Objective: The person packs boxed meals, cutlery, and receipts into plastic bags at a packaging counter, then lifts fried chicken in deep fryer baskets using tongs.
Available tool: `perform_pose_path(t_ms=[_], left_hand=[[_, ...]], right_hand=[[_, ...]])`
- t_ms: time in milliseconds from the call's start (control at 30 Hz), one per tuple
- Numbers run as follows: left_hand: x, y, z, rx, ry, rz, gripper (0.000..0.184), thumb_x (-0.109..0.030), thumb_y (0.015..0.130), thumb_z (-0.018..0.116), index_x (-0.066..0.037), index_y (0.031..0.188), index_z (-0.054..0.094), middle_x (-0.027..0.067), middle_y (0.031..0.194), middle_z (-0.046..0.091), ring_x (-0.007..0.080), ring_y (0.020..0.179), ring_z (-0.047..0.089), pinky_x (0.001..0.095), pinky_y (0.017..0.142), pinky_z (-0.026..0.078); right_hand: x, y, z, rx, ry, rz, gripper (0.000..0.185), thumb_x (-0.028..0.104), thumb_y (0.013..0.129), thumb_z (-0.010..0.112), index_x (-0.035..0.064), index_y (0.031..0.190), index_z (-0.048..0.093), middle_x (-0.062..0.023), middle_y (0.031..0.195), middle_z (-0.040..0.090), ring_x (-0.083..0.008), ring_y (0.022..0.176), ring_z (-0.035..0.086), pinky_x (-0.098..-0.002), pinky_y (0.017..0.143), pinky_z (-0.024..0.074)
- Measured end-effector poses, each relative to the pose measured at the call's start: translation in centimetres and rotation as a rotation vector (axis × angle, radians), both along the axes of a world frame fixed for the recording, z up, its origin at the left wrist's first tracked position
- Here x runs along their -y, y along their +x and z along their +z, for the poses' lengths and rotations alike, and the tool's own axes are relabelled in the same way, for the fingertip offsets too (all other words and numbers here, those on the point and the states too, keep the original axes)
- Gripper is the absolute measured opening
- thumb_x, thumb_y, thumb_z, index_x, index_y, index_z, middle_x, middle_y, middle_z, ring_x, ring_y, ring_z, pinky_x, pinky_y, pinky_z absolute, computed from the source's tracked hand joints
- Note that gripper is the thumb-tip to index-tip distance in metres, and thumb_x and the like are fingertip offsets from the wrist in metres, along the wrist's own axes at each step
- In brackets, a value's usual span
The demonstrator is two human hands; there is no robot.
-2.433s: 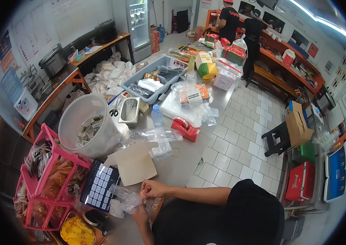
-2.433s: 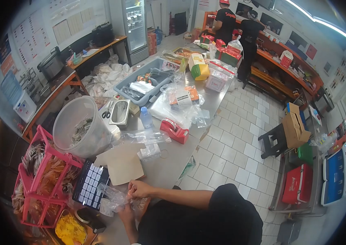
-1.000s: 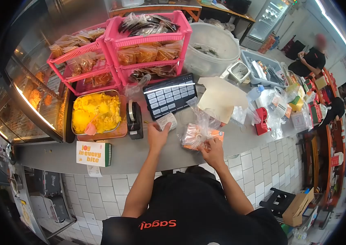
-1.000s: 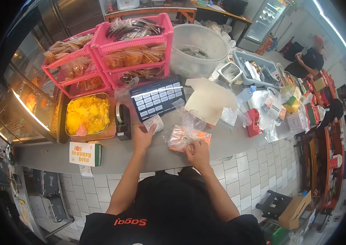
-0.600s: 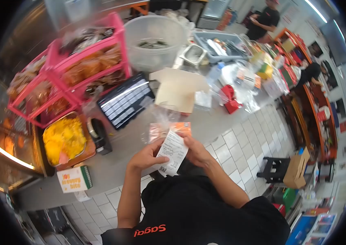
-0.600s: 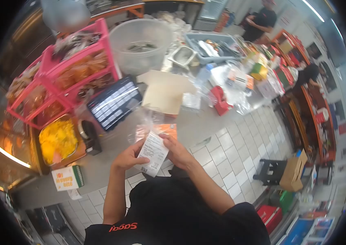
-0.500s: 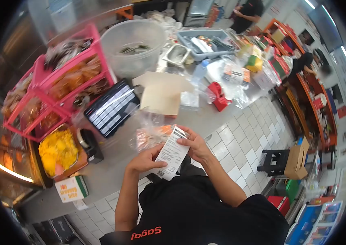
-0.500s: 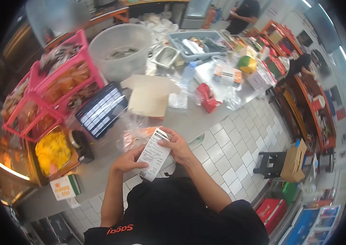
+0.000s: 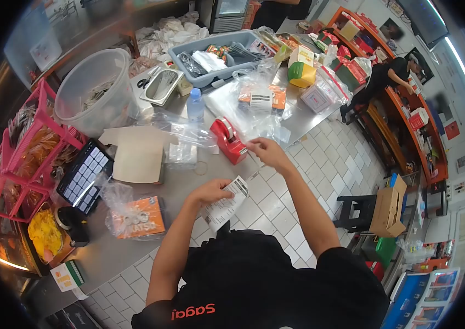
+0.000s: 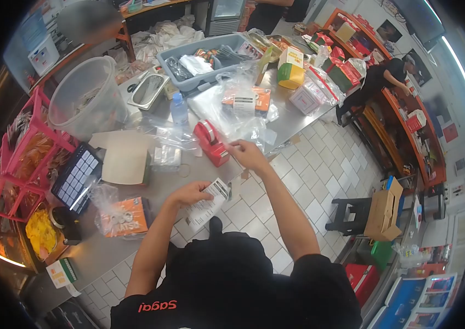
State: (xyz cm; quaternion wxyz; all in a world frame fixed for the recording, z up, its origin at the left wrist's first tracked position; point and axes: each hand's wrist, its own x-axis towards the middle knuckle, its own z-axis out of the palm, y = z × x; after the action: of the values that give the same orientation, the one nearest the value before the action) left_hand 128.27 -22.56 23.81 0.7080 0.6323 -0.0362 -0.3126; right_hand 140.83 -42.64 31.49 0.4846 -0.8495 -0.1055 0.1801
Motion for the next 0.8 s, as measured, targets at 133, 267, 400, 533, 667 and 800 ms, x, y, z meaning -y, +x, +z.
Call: perform_pose_path(t_ms=[133, 267, 400, 533, 667, 800], left_hand=[[1.5, 3.9, -1.5, -0.118, -0.083, -0.113, 0.037, -0.003, 0.08, 0.063, -0.003, 0.117, 0.06, 0.0023, 0.102, 0.067, 0.01, 0.087, 0.062, 0.0258, 0.079, 0.05], [1.9, 6.5, -2.3, -0.119, -0.06, -0.185, 0.044, -0.002, 0.077, 0.064, -0.003, 0.121, 0.059, 0.0037, 0.105, 0.067, 0.0112, 0.09, 0.063, 0.0265, 0.082, 0.051], [2.1, 7.6, -1.9, -0.235, -0.204, -0.124, 0.048, 0.002, 0.075, 0.064, -0.001, 0.123, 0.058, 0.007, 0.107, 0.068, 0.0125, 0.086, 0.068, 0.0277, 0.076, 0.056], [2.0, 8.7, -1.9, -0.136, -0.246, -0.101, 0.05, 0.003, 0.075, 0.062, -0.001, 0.125, 0.057, 0.0071, 0.108, 0.067, 0.0122, 0.088, 0.067, 0.027, 0.078, 0.055], [3.3, 8.3, -2.4, -0.184, -0.346, -0.023, 0.044, -0.01, 0.084, 0.065, -0.002, 0.126, 0.056, 0.0039, 0.107, 0.067, 0.0087, 0.092, 0.063, 0.0259, 0.08, 0.051], [5.9, 6.9, -1.2, -0.344, -0.376, 0.419, 0.034, -0.027, 0.09, 0.064, -0.005, 0.116, 0.062, 0.0001, 0.095, 0.067, 0.0092, 0.09, 0.061, 0.0245, 0.075, 0.05]], right_hand=[[-1.4, 6.5, -1.4, -0.444, -0.178, 0.271, 0.03, 0.036, 0.083, 0.07, 0.0074, 0.091, 0.069, 0.0033, 0.065, 0.047, -0.0065, 0.052, 0.036, -0.0223, 0.045, 0.0265], [-1.3, 8.1, -3.5, -0.52, -0.043, 0.325, 0.028, 0.035, 0.082, 0.071, 0.0065, 0.084, 0.07, 0.0046, 0.061, 0.044, -0.0066, 0.052, 0.032, -0.0245, 0.045, 0.0236], [3.4, 2.7, 1.9, -0.409, -0.001, 0.298, 0.022, 0.029, 0.083, 0.07, 0.0069, 0.085, 0.071, 0.0039, 0.064, 0.051, -0.0061, 0.057, 0.041, -0.0244, 0.05, 0.0314], [8.7, -4.6, 0.8, -0.387, -0.123, 0.402, 0.025, 0.03, 0.085, 0.067, 0.0059, 0.088, 0.071, 0.0007, 0.064, 0.057, -0.008, 0.062, 0.048, -0.028, 0.056, 0.0392], [10.8, -6.7, -0.9, -0.35, -0.162, 0.297, 0.026, 0.029, 0.085, 0.067, 0.0032, 0.085, 0.069, -0.0001, 0.059, 0.055, -0.009, 0.058, 0.047, -0.029, 0.055, 0.0392], [14.3, -6.8, 1.5, -0.341, -0.215, 0.363, 0.027, 0.029, 0.085, 0.067, 0.0022, 0.083, 0.068, -0.0004, 0.058, 0.054, -0.01, 0.055, 0.046, -0.0295, 0.053, 0.0382]])
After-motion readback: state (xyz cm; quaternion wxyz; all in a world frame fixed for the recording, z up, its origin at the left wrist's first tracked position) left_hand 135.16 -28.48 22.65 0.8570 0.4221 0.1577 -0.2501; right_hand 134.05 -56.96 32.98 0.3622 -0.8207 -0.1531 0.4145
